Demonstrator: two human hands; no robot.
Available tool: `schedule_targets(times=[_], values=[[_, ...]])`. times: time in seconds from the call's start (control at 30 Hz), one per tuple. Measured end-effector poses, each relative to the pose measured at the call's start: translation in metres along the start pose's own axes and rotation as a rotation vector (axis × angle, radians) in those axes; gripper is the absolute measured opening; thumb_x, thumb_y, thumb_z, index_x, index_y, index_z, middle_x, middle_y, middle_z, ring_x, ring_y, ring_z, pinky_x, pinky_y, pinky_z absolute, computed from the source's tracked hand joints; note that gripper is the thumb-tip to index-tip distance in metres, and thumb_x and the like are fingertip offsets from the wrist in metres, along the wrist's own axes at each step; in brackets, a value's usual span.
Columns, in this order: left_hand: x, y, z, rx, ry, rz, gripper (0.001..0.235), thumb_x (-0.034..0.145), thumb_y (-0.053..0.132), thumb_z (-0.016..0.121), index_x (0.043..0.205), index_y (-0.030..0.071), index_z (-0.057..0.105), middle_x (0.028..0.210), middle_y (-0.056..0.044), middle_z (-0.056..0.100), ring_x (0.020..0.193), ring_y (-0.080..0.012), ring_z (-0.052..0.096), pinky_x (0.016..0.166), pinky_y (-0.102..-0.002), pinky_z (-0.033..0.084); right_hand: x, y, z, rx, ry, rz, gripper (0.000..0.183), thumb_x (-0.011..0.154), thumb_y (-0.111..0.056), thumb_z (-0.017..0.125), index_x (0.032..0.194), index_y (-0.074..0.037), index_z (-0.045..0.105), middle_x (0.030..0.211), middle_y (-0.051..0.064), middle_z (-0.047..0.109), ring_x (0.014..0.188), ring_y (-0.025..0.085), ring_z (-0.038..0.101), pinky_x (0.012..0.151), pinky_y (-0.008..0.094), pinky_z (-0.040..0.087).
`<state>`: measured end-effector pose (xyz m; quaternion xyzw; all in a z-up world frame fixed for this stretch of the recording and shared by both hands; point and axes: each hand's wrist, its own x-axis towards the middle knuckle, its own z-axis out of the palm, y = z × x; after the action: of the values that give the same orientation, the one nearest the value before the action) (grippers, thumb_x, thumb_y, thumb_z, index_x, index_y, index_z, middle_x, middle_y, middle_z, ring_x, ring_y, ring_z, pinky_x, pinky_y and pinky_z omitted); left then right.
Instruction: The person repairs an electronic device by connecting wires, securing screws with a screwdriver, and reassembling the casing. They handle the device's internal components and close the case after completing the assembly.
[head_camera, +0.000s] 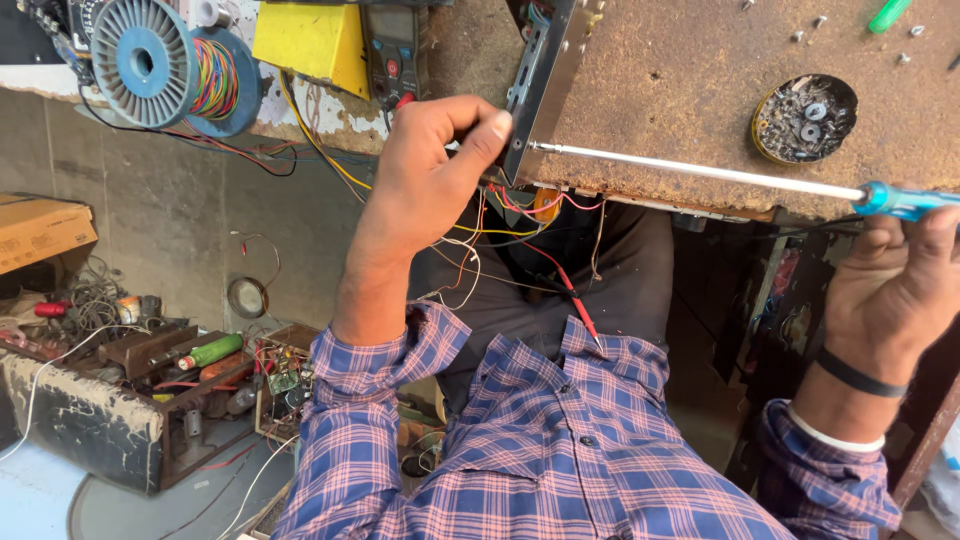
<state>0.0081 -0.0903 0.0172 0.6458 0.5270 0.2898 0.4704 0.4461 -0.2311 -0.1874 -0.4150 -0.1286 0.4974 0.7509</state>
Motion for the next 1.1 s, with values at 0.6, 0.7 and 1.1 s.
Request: schedule_targets(times=[0.6, 0.7, 1.1], values=[[0.042, -0.029, -0.029, -0.268, -0.46, -0.003, 0.016, 0.094, 0.007, 0.079, 0.103, -0.005, 0.077, 0.088, -0.003, 0.075, 0.079, -0.0047, 0.065, 0.073, -0.022, 0.055, -0.032, -0.01, 0.02, -0.009, -0.128, 0.09, 0.068, 0.106, -0.012, 0.078, 0.158, -0.01, 0.034, 0.113, 0.018, 0.065, 0.096, 0.024, 0.069, 0.083, 0.025, 0.059], [0.043, -0.028, -0.031, -0.312, -0.474, -0.008, 0.017, 0.092, 0.007, 0.08, 0.103, -0.005, 0.077, 0.089, -0.002, 0.075, 0.08, -0.0049, 0.066, 0.075, -0.021, 0.056, -0.025, -0.019, 0.025, -0.02, -0.112, 0.096, 0.073, 0.101, -0.004, 0.08, 0.158, -0.009, 0.034, 0.122, 0.021, 0.065, 0.101, 0.025, 0.069, 0.087, 0.025, 0.06], [0.047, -0.022, -0.03, -0.229, -0.507, -0.005, 0.01, 0.086, 0.002, 0.081, 0.094, -0.003, 0.078, 0.079, 0.0, 0.073, 0.071, -0.0033, 0.064, 0.064, -0.02, 0.052, -0.037, -0.018, -0.02, -0.117, -0.08, -0.086, 0.034, 0.114, -0.02, 0.074, 0.125, 0.004, 0.053, 0.114, 0.019, 0.07, 0.096, 0.022, 0.071, 0.076, 0.024, 0.056]])
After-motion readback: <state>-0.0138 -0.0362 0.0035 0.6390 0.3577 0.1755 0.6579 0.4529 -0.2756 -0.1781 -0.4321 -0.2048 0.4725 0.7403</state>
